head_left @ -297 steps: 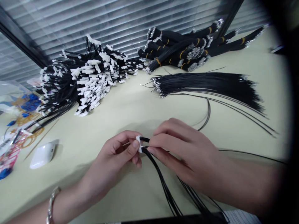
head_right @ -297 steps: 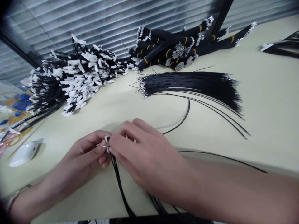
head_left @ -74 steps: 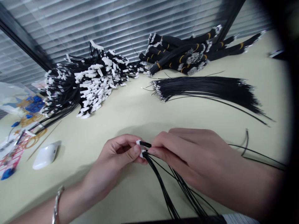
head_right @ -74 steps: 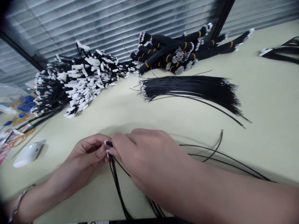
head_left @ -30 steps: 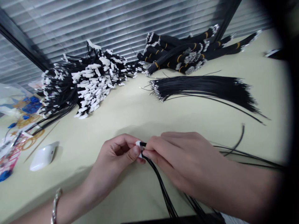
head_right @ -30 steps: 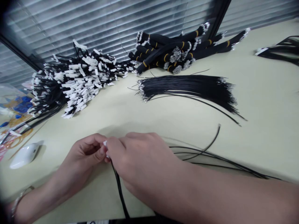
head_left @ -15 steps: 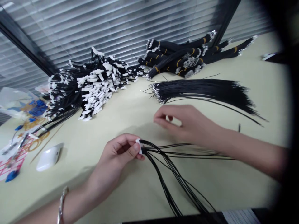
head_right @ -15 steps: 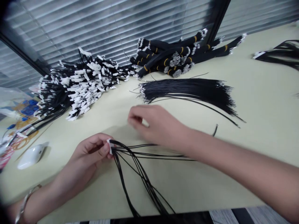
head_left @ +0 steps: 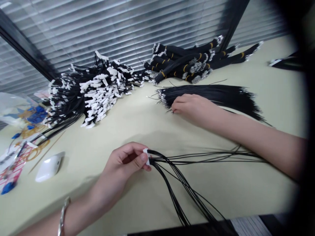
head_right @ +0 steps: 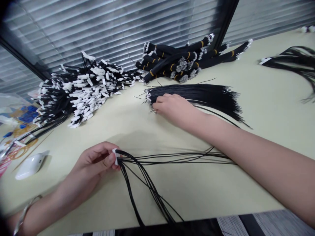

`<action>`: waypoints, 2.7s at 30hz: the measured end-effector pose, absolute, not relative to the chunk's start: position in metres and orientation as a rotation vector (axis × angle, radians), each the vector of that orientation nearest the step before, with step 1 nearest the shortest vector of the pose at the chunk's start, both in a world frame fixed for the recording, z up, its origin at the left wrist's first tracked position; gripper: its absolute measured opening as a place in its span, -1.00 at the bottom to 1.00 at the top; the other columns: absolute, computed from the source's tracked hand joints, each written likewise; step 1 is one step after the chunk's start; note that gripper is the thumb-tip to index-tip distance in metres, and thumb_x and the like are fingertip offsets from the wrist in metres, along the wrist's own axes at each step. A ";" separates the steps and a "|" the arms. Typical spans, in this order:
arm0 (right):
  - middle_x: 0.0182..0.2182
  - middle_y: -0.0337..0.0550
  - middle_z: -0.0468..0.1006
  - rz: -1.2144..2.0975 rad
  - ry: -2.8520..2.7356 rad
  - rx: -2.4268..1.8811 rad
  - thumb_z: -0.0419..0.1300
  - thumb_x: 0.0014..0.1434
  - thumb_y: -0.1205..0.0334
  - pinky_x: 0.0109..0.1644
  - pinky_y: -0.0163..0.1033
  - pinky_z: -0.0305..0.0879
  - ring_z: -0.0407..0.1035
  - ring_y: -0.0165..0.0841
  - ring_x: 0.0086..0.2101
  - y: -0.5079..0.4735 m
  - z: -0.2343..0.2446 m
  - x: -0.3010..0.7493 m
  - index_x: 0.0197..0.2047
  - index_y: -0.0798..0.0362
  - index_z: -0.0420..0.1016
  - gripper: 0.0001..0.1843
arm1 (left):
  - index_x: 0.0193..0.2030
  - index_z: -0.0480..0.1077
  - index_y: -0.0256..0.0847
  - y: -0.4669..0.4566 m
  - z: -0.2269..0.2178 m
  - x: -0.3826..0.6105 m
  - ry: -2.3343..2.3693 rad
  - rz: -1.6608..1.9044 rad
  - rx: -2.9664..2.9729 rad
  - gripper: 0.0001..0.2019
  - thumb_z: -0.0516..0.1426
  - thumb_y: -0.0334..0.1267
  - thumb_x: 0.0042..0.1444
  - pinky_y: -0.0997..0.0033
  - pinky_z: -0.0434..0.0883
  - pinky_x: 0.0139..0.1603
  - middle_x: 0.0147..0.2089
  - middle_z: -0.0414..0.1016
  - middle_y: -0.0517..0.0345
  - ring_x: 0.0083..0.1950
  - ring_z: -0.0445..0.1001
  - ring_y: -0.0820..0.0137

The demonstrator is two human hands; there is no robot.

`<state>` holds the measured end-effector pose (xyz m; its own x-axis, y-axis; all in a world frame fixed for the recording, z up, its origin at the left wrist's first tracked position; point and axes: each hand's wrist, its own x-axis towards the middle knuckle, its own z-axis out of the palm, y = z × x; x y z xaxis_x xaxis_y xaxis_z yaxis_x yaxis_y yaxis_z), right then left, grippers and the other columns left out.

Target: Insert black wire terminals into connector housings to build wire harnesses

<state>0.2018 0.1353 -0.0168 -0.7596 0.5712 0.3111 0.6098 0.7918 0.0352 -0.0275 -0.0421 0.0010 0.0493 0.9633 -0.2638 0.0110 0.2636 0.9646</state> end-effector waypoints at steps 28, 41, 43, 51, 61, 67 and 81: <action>-0.34 -0.20 0.46 0.279 -2.125 -0.881 -0.15 0.32 0.36 -0.22 -0.28 0.22 0.37 -0.39 -0.30 0.098 0.020 0.192 -0.24 0.01 0.29 -0.77 | -0.26 0.48 -0.20 -0.042 0.003 -0.026 1.248 0.994 1.009 -0.91 0.21 -0.25 0.14 0.55 0.31 -0.26 -0.34 0.42 0.20 -0.34 0.39 0.51; -0.39 -0.24 0.44 0.640 -2.432 -0.584 0.01 0.19 0.50 -0.37 -0.37 0.18 0.30 -0.46 -0.41 0.008 0.026 0.168 -0.30 0.07 0.48 -0.74 | -0.25 0.48 -0.21 -0.042 0.003 -0.026 1.170 1.018 0.972 -0.94 0.20 -0.29 0.15 0.55 0.30 -0.27 -0.37 0.43 0.19 -0.33 0.36 0.49; -0.46 -0.24 0.42 0.617 -2.421 -0.660 0.02 0.20 0.46 -0.41 -0.33 0.14 0.28 -0.45 -0.46 0.009 0.023 0.167 -0.35 0.08 0.49 -0.76 | -0.25 0.47 -0.22 -0.042 0.003 -0.026 1.162 1.026 0.953 -0.94 0.21 -0.31 0.14 0.55 0.31 -0.26 -0.37 0.42 0.20 -0.33 0.36 0.50; -0.59 -0.39 0.37 0.711 -2.419 -0.825 0.07 0.19 0.39 -0.51 -0.34 0.02 0.20 -0.50 -0.58 0.011 0.028 0.172 -0.33 -0.02 0.44 -0.84 | -0.26 0.48 -0.22 -0.042 0.004 -0.027 1.174 1.025 0.947 -0.94 0.22 -0.30 0.13 0.57 0.30 -0.27 -0.38 0.41 0.21 -0.34 0.36 0.52; -0.61 -0.40 0.36 0.842 -2.357 -0.843 0.11 0.19 0.32 -0.52 -0.35 0.01 0.17 -0.52 -0.59 0.012 0.028 0.168 -0.42 0.00 0.41 -0.85 | -0.27 0.49 -0.21 -0.042 0.002 -0.027 1.166 1.026 0.992 -0.95 0.20 -0.31 0.14 0.57 0.30 -0.27 -0.38 0.43 0.22 -0.34 0.36 0.52; -0.63 -0.40 0.31 0.812 -2.351 -0.877 0.10 0.15 0.34 -0.52 -0.36 -0.03 0.13 -0.54 -0.60 0.009 0.026 0.166 -0.47 0.04 0.37 -0.84 | -0.26 0.49 -0.20 -0.041 0.001 -0.027 1.171 1.015 1.013 -0.93 0.19 -0.29 0.16 0.57 0.31 -0.26 -0.38 0.45 0.22 -0.33 0.37 0.52; -0.68 -0.45 0.24 0.794 -2.329 -0.909 0.12 0.11 0.36 -0.54 -0.36 -0.07 0.06 -0.56 -0.63 0.010 0.026 0.163 -0.51 0.04 0.33 -0.83 | -0.23 0.48 -0.18 -0.043 0.000 -0.027 1.182 1.005 1.069 -0.93 0.19 -0.27 0.17 0.57 0.34 -0.25 -0.34 0.46 0.22 -0.33 0.40 0.52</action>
